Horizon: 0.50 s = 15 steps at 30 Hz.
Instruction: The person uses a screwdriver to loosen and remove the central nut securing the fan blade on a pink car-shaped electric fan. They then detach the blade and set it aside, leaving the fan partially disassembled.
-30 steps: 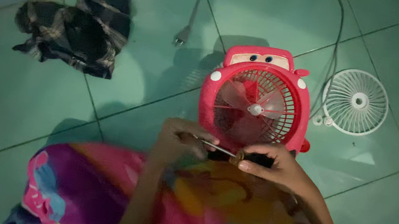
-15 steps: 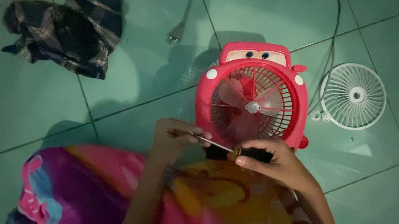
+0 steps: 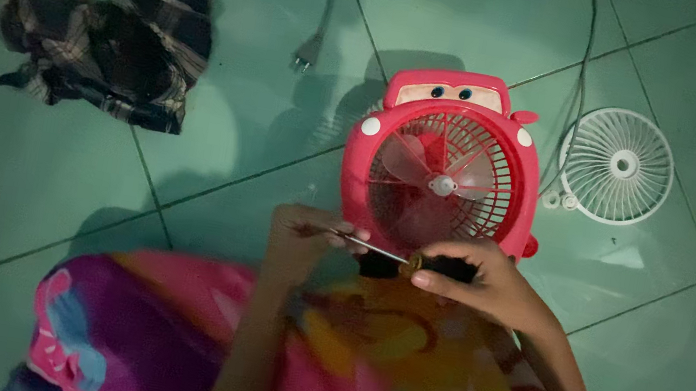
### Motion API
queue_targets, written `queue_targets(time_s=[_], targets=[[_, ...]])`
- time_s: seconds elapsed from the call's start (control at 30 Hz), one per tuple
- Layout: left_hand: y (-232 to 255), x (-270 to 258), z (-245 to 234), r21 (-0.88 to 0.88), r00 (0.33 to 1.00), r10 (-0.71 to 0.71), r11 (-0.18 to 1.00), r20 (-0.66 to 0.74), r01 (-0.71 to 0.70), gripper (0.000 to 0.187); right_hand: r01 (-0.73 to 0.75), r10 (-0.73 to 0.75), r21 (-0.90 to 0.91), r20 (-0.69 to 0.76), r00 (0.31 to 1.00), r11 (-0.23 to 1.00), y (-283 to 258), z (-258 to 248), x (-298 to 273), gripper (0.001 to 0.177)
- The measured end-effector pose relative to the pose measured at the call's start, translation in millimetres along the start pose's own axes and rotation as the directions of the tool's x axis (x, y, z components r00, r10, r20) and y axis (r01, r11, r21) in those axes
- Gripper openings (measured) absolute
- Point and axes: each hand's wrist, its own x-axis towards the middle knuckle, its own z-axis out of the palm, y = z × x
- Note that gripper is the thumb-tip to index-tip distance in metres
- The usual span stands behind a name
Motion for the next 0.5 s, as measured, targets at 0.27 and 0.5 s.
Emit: queue_targets(time_s=[0.27, 0.5], targets=[[9.6, 5.1, 10.0, 0.223, 0.995, -0.098, 0.970, -0.027, 0.102, 0.022, 0.062, -0.062, -0.001, 0.014, 0.998, 0.998, 8.2, -6.3, -2.5, 0.027], [33.4, 21.5, 16.1, 0.428, 0.967, -0.233, 0.867, -0.106, 0.255, 0.026, 0.197, -0.179, 0.328, -0.084, 0.980, 0.924, 24.4, -42.2, -27.9, 0.056]])
